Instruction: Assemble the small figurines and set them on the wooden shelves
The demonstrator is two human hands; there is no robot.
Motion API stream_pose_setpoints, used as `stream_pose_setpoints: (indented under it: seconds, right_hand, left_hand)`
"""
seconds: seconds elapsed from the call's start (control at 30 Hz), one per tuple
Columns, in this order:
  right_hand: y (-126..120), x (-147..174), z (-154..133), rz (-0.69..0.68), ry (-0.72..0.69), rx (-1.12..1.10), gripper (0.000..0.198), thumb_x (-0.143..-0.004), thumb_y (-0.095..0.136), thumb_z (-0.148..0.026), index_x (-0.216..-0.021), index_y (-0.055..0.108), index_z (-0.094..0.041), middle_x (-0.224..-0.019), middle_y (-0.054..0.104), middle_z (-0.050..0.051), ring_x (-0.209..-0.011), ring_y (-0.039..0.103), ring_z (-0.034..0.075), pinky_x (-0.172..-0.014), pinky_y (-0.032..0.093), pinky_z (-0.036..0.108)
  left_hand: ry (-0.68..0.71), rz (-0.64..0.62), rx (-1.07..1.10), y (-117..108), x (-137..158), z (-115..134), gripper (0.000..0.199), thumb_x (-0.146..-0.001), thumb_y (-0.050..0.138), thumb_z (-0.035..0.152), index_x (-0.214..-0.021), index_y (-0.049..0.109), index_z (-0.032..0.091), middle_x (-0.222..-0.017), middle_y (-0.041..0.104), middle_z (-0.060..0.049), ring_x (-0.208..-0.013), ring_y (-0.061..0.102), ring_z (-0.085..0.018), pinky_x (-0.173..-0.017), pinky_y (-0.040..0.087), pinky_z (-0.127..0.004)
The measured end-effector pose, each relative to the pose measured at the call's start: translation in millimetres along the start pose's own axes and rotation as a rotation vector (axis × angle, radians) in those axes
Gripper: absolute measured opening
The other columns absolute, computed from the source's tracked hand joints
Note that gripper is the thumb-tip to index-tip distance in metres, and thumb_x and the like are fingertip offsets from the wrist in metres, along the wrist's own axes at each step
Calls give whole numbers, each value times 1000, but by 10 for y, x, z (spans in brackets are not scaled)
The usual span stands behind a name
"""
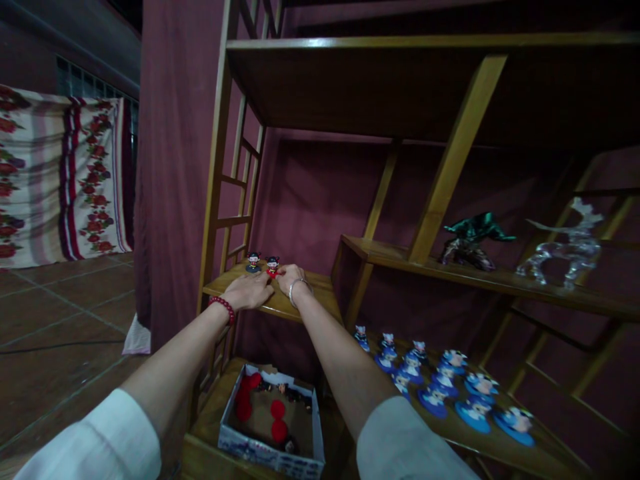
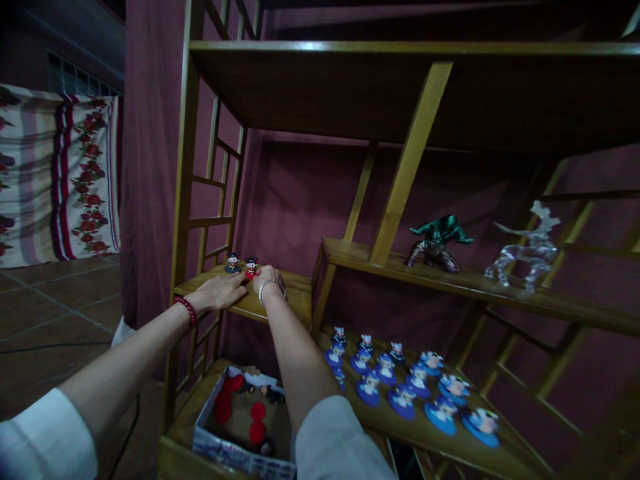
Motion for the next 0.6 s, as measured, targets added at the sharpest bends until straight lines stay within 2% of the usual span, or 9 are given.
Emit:
stream_pose_setpoints:
  seconds: [0.23, 0.33, 0.43, 0.6]
  right_hand:
    - [-29, 30, -49, -2, -36, 69, 14, -70, 63, -30, -81, 69, -24, -84, 69, 6, -85, 63, 18, -71, 44, 22]
    - [-26, 20, -52, 22, -59, 63, 27, -72, 60, -31, -96, 65, -19, -97, 67, 10, -93, 61, 21, -79, 44, 26]
    - [-11, -12, -48, 67, -91, 28, 48, -73, 60, -31, -118, 51, -16, -113, 59, 13, -105, 55, 23, -86, 43, 30]
    - [65, -102, -35, -7, -115, -46, 60, -74, 58, -35, -129, 39, -18, -121, 55, 8, -110, 52, 19, -93, 40, 29]
  left_hand:
    - [0, -8, 9, 9, -8, -9, 47, -83, 24, 36, -122, 42, 16, -132, 44, -13, -120, 43, -27, -96, 34, -41]
    - [0, -5, 16, -1, -1, -2, 48, -83, 25, 35, -123, 41, 15, -133, 44, -14, -121, 41, -26, -97, 33, -40]
    - [3, -8, 17, -18, 10, 11, 49, -83, 25, 34, -125, 40, 14, -133, 43, -14, -121, 41, -26, -98, 33, -39]
    - [7, -12, 15, -25, 10, 21, 51, -83, 25, 35, -128, 38, 13, -134, 42, -14, -122, 40, -26, -98, 32, -40]
Point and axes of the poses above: each hand's wrist, its own x-axis away from the middle knuckle, its own y-axis out of the palm, z = x × y, the point moved 3 cm from there along -x, towards the middle knuckle
